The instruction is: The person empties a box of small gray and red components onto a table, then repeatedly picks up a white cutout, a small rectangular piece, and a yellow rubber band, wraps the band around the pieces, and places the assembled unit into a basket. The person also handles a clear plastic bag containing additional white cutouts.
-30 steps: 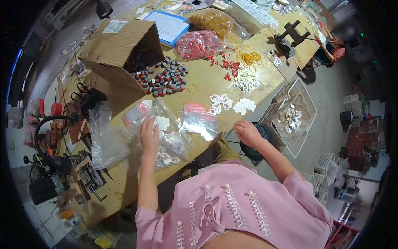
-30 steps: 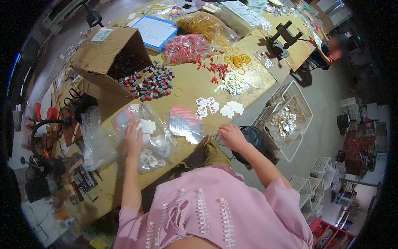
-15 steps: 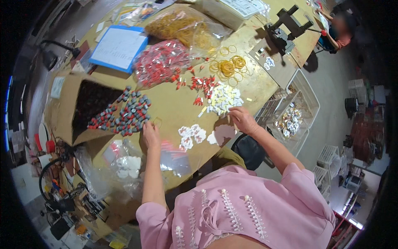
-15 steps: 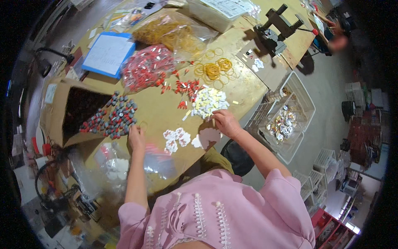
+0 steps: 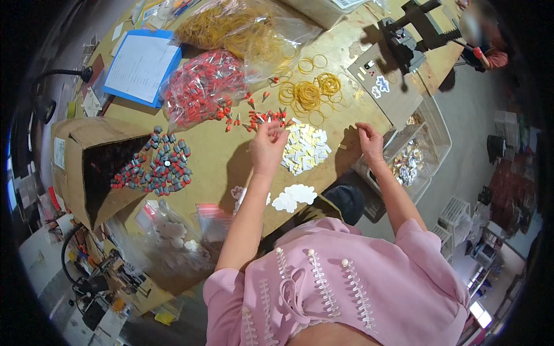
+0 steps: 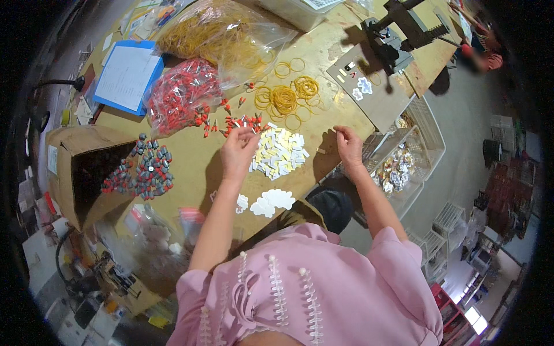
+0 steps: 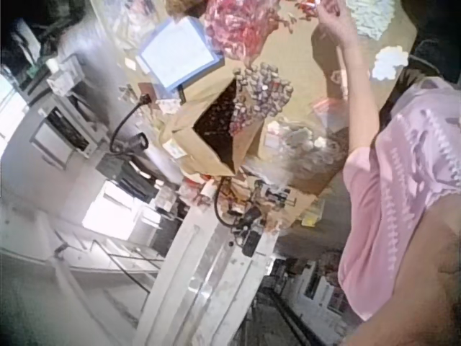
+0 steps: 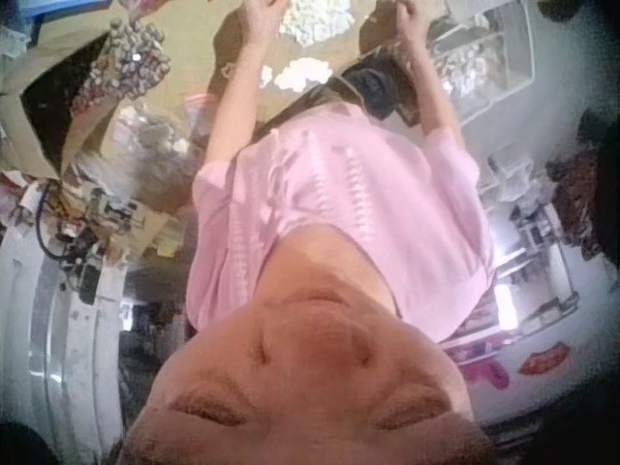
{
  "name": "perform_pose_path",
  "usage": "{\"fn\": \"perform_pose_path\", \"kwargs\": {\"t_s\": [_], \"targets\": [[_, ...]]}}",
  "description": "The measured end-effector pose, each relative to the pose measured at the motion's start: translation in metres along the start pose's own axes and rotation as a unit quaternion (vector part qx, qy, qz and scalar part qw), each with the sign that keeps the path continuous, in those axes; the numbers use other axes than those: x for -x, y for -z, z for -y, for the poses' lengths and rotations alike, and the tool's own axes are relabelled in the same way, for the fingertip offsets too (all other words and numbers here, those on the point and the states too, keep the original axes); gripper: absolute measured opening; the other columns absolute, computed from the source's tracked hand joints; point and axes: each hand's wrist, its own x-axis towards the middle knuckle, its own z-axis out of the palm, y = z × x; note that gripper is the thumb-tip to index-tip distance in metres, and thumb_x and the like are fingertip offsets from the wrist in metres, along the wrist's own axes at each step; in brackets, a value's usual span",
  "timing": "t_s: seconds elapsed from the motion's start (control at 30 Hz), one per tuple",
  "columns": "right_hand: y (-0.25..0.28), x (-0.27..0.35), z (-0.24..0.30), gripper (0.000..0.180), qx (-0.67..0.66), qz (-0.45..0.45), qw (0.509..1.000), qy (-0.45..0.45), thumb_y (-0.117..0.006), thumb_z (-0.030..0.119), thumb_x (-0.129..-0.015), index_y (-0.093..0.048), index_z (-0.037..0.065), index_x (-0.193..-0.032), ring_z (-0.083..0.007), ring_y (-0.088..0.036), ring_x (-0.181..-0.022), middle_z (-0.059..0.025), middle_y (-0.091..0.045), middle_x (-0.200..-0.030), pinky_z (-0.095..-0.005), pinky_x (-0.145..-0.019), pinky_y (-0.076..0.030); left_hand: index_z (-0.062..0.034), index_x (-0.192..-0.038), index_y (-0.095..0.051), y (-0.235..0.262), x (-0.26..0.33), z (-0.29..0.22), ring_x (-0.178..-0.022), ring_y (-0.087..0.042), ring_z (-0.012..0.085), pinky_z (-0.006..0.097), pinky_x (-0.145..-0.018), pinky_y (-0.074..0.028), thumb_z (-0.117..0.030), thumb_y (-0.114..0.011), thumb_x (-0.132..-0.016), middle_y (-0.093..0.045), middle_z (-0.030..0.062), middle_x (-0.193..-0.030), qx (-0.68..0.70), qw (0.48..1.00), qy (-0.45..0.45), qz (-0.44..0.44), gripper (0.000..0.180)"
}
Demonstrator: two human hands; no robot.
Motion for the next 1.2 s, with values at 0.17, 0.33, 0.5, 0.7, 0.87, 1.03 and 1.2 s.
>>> {"fn": "perform_pose_path", "kwargs": {"t_s": [0.17, 0.33, 0.5, 0.7, 0.87, 1.03, 1.2], "targets": [[-0.019, -0.007, 0.044, 0.024, 0.084, 0.042, 0.993, 0.076, -0.059, -0.001, -0.096, -0.072, 0.003, -0.116, -0.0203, -0.070, -0.108, -0.0113, -0.075, -0.111, -0.0321, -0.097, -0.052, -0.0006, -0.104, -0.069, 0.048, 0.030, -0.016, -0.079, -0.068, 0.0122, 0.028, -0.068, -0.056, -0.006, -0.070, -0.094, -0.072, 0.0065, -0.095, -0.076, 0.996, 0.022, -0.038, 0.012], [-0.090, -0.028, 0.073, 0.040, 0.101, 0.101, 0.944, 0.297, -0.057, 0.000, -0.096, -0.062, 0.006, -0.135, -0.0333, -0.057, -0.132, -0.0162, -0.062, -0.140, -0.0407, -0.113, -0.043, -0.0048, -0.102, -0.072, 0.131, 0.101, 0.060, -0.075, -0.068, 0.0178, 0.030, -0.066, -0.055, -0.001, -0.070, -0.089, -0.068, 0.0108, -0.092, -0.200, 0.975, -0.045, -0.090, 0.014], [-0.183, -0.113, 0.101, 0.045, 0.230, 0.051, 0.917, 0.322, -0.058, 0.016, -0.099, -0.054, 0.004, -0.143, -0.0386, -0.050, -0.138, -0.0186, -0.055, -0.147, -0.0458, -0.116, -0.038, -0.0057, -0.111, -0.066, 0.212, 0.101, 0.079, -0.095, -0.065, 0.0290, 0.040, -0.082, -0.054, -0.004, -0.073, -0.085, -0.061, 0.0133, -0.107, -0.271, 0.931, 0.045, -0.240, 0.027], [-0.212, -0.152, 0.090, 0.053, 0.454, 0.003, 0.845, 0.281, -0.052, 0.025, -0.099, -0.047, 0.009, -0.149, -0.0350, -0.039, -0.147, -0.0167, -0.049, -0.153, -0.0459, -0.122, -0.029, -0.0096, -0.120, -0.061, 0.234, 0.061, 0.079, -0.114, -0.056, 0.0356, 0.045, -0.098, -0.048, -0.023, -0.086, -0.079, -0.052, 0.0169, -0.122, -0.406, 0.842, -0.020, -0.355, 0.049], [-0.212, -0.162, 0.080, 0.054, 0.461, 0.008, 0.841, 0.284, -0.051, 0.024, -0.099, -0.046, 0.011, -0.150, -0.0329, -0.037, -0.148, -0.0141, -0.048, -0.154, -0.0452, -0.123, -0.027, -0.0099, -0.124, -0.060, 0.227, 0.067, 0.111, -0.108, -0.060, 0.0311, 0.043, -0.090, -0.052, -0.024, -0.088, -0.077, -0.048, 0.0154, -0.129, -0.357, 0.879, 0.026, -0.315, 0.056], [-0.214, -0.160, 0.084, 0.055, 0.461, 0.005, 0.839, 0.290, -0.051, 0.026, -0.099, -0.046, 0.008, -0.151, -0.0330, -0.040, -0.146, -0.0152, -0.049, -0.153, -0.0453, -0.122, -0.028, -0.0096, -0.129, -0.061, 0.227, 0.085, 0.103, -0.106, -0.062, 0.0303, 0.042, -0.091, -0.055, -0.016, -0.086, -0.079, -0.050, 0.0147, -0.133, -0.243, 0.921, 0.007, -0.304, 0.056], [-0.214, -0.158, 0.088, 0.056, 0.459, 0.002, 0.835, 0.303, -0.049, 0.028, -0.100, -0.045, 0.009, -0.152, -0.0331, -0.041, -0.145, -0.0154, -0.049, -0.153, -0.0450, -0.121, -0.029, -0.0096, -0.127, -0.062, 0.238, 0.096, 0.092, -0.095, -0.064, 0.0261, 0.037, -0.084, -0.056, -0.012, -0.083, -0.079, -0.054, 0.0123, -0.128, -0.220, 0.941, 0.043, -0.253, 0.052]]}}
